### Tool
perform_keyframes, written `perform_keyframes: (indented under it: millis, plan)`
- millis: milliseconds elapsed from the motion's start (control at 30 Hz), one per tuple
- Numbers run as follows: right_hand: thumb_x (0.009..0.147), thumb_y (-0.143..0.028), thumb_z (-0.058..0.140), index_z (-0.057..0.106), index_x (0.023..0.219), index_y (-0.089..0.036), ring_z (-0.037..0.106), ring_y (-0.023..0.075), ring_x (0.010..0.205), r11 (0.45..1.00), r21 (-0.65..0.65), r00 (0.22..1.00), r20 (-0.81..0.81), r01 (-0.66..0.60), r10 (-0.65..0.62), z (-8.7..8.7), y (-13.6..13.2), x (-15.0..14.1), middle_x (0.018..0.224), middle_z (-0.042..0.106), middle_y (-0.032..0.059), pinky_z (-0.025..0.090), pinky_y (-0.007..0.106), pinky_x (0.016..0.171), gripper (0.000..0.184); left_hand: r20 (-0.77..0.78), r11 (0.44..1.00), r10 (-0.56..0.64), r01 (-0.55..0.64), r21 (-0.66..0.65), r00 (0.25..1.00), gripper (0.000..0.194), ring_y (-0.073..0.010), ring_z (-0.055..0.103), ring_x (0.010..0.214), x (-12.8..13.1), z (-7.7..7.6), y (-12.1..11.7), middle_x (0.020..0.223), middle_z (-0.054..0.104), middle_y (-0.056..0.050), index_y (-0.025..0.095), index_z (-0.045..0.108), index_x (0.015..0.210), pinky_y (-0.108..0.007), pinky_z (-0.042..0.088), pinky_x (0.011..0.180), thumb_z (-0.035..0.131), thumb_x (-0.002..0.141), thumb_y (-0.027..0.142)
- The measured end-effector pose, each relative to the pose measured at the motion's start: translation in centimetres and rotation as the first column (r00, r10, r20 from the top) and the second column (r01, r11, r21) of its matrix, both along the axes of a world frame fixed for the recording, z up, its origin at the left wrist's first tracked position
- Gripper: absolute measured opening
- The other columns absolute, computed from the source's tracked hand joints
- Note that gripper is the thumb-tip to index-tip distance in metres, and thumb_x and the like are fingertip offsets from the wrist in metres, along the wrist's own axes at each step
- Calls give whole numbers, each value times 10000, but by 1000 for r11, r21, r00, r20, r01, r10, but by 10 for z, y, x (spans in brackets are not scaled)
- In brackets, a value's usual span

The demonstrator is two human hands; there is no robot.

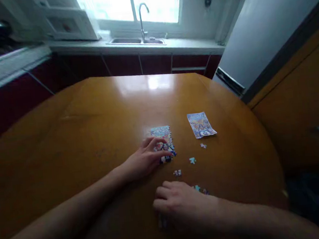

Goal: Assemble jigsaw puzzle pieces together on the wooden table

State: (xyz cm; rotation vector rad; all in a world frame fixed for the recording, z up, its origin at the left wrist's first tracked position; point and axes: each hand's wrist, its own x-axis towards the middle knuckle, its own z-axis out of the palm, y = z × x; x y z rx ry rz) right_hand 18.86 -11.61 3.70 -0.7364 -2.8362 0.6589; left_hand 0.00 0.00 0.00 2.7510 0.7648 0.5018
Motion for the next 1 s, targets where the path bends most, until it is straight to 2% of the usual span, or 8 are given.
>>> perform_keyframes:
  millis: [67,133,233,333,433,667,833,1000]
  plan:
    - [912,-144,576,635,921,-161,605,170,789,987,-127,988,-109,99,-113,3,10,10,896,677,53,467,276,714,62,7,1000,-4,4,3,1000,398,-293,345,1297,2,-1,1,1391,428,-27,399,665,1204,-534,369,1119,568,922,136]
    - [914,-111,560,656,927,-173,613,148,790,945,-239,941,-201,223,-273,4,21,22,900,685,38,467,256,720,115,13,1000,-10,10,8,1000,387,-295,343,1298,3,-2,2,1391,433,-32,391,667,1201,-529,376,1116,582,918,141]
    - [912,-125,592,698,917,-186,627,144,784,803,-388,760,-303,452,-574,-1,41,39,885,708,30,473,263,722,122,23,1000,-23,22,22,999,356,-294,345,1296,3,-3,3,1382,447,-43,371,664,1199,-521,394,1105,593,920,162]
    - [891,-159,647,723,946,-195,644,151,728,682,-451,636,-277,575,-720,-10,56,49,818,729,27,480,280,701,101,26,999,-27,27,28,999,384,-290,352,1294,2,-3,4,1378,451,-44,374,649,1214,-526,404,1098,582,916,141]
    - [861,-151,678,731,931,-200,659,157,714,642,-449,612,-233,622,-756,-19,62,49,798,742,31,487,285,696,101,19,1000,-22,22,18,1000,395,-289,348,1301,2,-2,4,1381,448,-42,380,645,1213,-533,408,1095,576,915,131]
    - [870,-188,672,771,893,-225,680,181,779,653,-379,622,-221,656,-752,-27,63,41,867,770,49,492,304,732,107,18,1000,-13,13,6,1000,374,-290,353,1296,3,-2,3,1369,451,-45,366,646,1204,-536,414,1093,563,920,138]
    - [825,-221,720,728,830,-208,650,171,706,580,-350,563,-161,735,-811,-25,66,38,779,738,37,458,280,650,16,12,1000,-25,25,-3,1000,389,-293,350,1298,3,0,4,1374,451,-50,359,638,1217,-544,410,1096,573,907,131]
    - [814,-224,719,692,748,-209,619,156,670,549,-276,540,-116,789,-834,-24,66,36,735,712,20,406,268,609,72,13,1000,-18,18,-2,1000,373,-288,355,1292,4,-1,4,1374,456,-44,373,638,1214,-545,405,1095,558,926,150]
